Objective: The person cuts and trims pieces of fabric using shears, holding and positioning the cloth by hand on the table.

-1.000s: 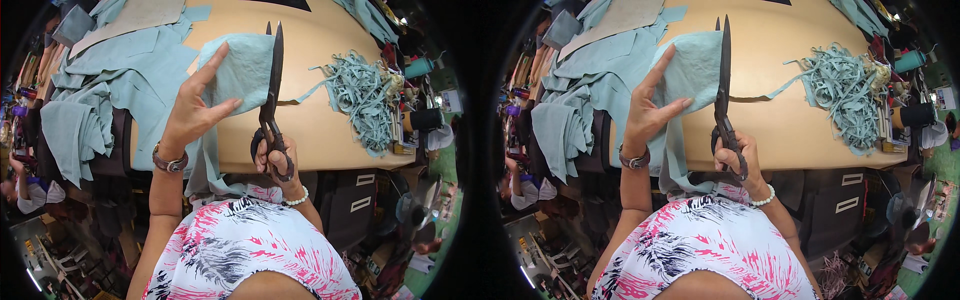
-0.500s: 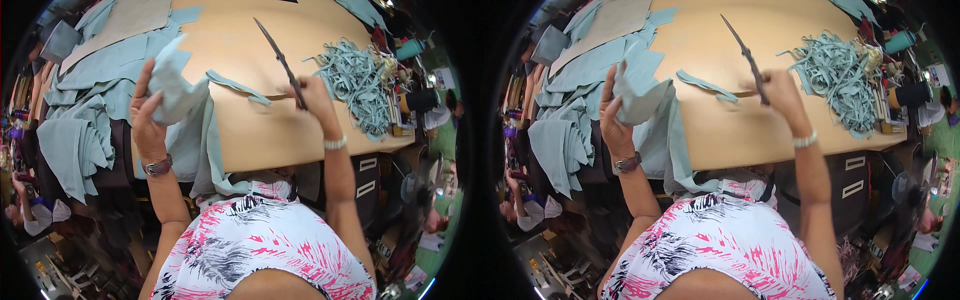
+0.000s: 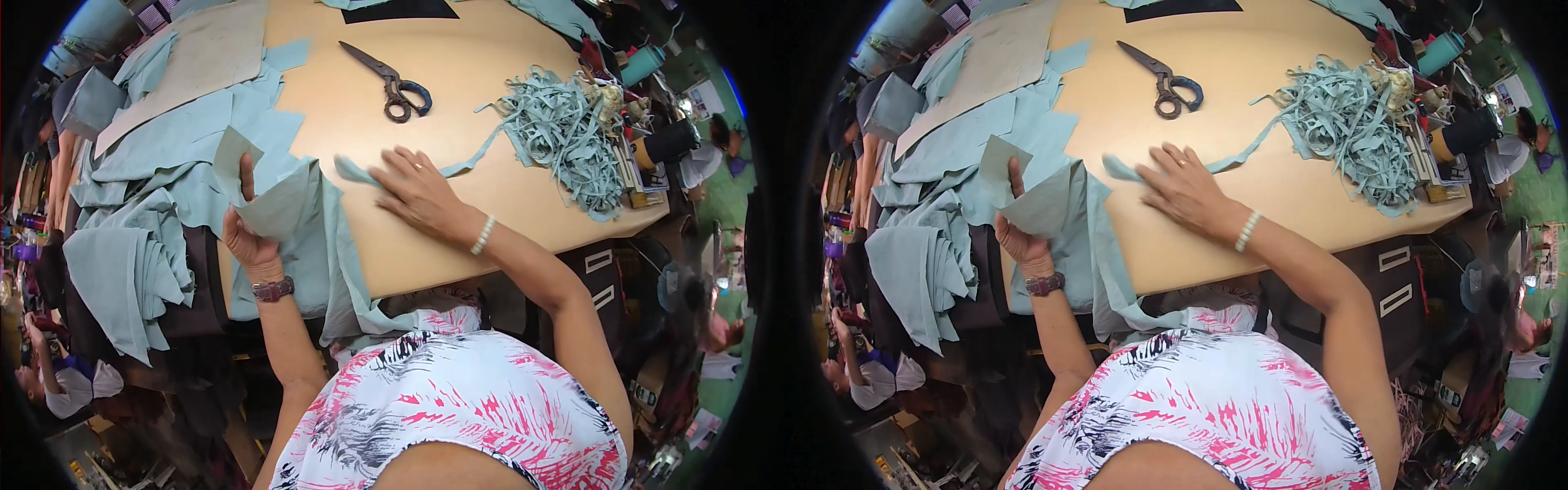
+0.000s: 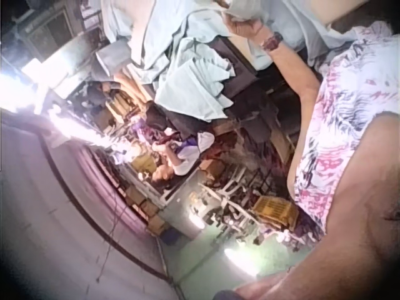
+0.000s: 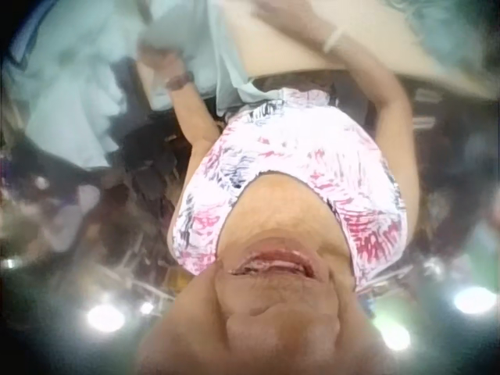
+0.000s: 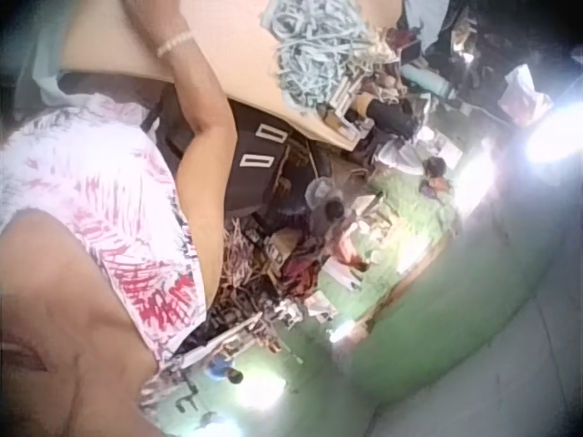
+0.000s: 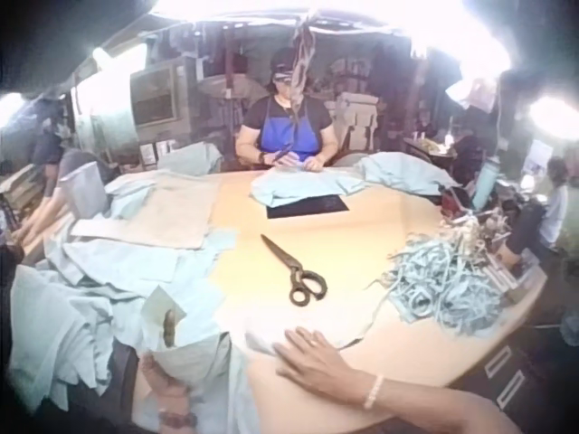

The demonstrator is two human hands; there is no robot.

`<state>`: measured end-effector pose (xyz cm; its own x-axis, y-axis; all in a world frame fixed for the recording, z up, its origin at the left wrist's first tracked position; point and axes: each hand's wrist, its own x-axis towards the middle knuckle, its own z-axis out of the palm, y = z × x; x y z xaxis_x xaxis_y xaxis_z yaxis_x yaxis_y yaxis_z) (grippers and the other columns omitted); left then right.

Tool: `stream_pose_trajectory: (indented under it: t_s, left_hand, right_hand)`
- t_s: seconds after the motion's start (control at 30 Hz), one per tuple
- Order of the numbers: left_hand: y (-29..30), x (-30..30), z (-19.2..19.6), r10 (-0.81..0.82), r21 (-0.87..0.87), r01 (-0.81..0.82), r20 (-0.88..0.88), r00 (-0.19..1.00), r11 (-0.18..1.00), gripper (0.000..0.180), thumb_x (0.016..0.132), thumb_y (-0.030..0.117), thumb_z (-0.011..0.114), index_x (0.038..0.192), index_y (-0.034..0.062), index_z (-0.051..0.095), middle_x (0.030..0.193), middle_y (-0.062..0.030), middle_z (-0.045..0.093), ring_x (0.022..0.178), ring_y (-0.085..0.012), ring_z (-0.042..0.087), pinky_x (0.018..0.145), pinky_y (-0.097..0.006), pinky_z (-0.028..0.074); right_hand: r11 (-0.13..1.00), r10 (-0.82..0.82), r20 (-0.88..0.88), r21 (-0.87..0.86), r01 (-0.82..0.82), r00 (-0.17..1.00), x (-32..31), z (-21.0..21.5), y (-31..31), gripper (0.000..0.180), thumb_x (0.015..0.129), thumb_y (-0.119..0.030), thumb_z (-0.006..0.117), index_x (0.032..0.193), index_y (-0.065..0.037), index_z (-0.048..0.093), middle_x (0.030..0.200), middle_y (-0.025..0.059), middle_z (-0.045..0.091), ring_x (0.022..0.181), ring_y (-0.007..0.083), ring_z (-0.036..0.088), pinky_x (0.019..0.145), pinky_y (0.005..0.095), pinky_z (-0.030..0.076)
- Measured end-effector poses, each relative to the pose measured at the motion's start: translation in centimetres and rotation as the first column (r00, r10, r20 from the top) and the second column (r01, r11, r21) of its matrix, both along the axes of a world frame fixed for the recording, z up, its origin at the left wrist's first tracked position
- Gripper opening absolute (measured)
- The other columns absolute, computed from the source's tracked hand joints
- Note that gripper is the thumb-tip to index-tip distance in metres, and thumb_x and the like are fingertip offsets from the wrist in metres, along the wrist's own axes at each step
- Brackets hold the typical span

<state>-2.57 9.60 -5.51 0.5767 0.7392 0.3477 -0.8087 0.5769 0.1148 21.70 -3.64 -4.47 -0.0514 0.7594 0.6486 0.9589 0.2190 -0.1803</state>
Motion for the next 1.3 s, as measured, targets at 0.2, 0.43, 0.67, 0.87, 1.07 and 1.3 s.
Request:
stream_pose_trajectory:
  t_s: [0.2,0.43,0.67,0.87,1.07,1.3]
  left_hand:
    - [-0.9,0.7,1.3,0.149,0.071,-0.133,-0.293,0.945,0.988,0.068,0.077,0.006,0.050,0.138,0.0037,0.019,0.141,-0.0128,0.029,0.070,-0.0098,0.057,0.085,-0.037,0.049]
    - [-1.3,1.3,0.9,0.160,0.071,-0.147,-0.585,0.795,0.987,0.047,0.086,0.009,0.051,0.129,-0.0021,0.035,0.127,-0.0173,0.045,0.091,-0.0172,0.061,0.059,-0.020,0.054]
    - [-2.2,3.0,1.5,0.222,0.184,-0.125,-0.759,0.612,0.975,0.034,0.084,0.004,0.053,0.117,-0.0031,0.050,0.111,-0.0159,0.058,0.091,-0.0187,0.061,0.075,-0.028,0.054]
    - [-2.7,5.0,6.4,0.378,0.399,-0.038,-0.829,0.412,0.916,0.046,0.072,-0.002,0.056,0.117,-0.0039,0.052,0.111,-0.0134,0.058,0.104,-0.0191,0.054,0.089,-0.027,0.042]
    - [-3.2,7.8,9.7,0.472,0.578,0.369,-0.813,0.341,0.728,0.038,0.073,0.005,0.062,0.110,-0.0025,0.059,0.109,-0.0103,0.060,0.097,-0.0134,0.054,0.085,-0.023,0.041]
    - [-4.4,7.8,9.9,0.482,0.618,0.494,-0.786,0.387,0.612,0.034,0.074,0.007,0.063,0.107,0.0002,0.061,0.101,-0.0064,0.063,0.093,-0.0097,0.055,0.084,-0.023,0.041]
  right_hand:
    - [0.802,-0.253,0.288,-0.472,0.367,0.924,14.6,1.9,-5.9,0.012,0.078,-0.006,0.048,0.088,-0.008,0.053,0.084,0.0107,0.054,0.068,0.0320,0.059,0.056,0.0425,0.046]
    - [0.722,-0.613,0.649,0.227,0.654,0.451,22.9,12.4,-3.7,0.008,0.074,-0.005,0.051,0.073,-0.004,0.058,0.081,0.0122,0.057,0.074,0.0296,0.058,0.065,0.0390,0.047]
    - [0.871,-0.373,0.100,-0.305,0.385,0.922,8.5,3.1,6.6,0.015,0.073,-0.015,0.057,0.079,-0.002,0.059,0.087,0.0119,0.056,0.085,0.0278,0.055,0.075,0.0369,0.047]
    - [0.850,-0.499,0.122,-0.126,0.512,0.858,5.4,-1.5,5.6,0.016,0.075,-0.010,0.050,0.082,0.000,0.060,0.091,0.0116,0.055,0.088,0.0243,0.053,0.071,0.0357,0.041]
    - [0.799,-0.484,0.074,-0.369,0.475,0.872,4.8,1.7,1.4,0.021,0.079,-0.026,0.053,0.078,-0.005,0.057,0.078,0.0109,0.059,0.065,0.0267,0.061,0.059,0.0391,0.047]
    - [0.657,-0.440,0.059,-0.660,0.366,0.896,5.5,4.2,-1.3,0.041,0.075,-0.041,0.060,0.087,-0.002,0.057,0.071,0.0153,0.063,0.069,0.0330,0.061,0.062,0.0408,0.047]
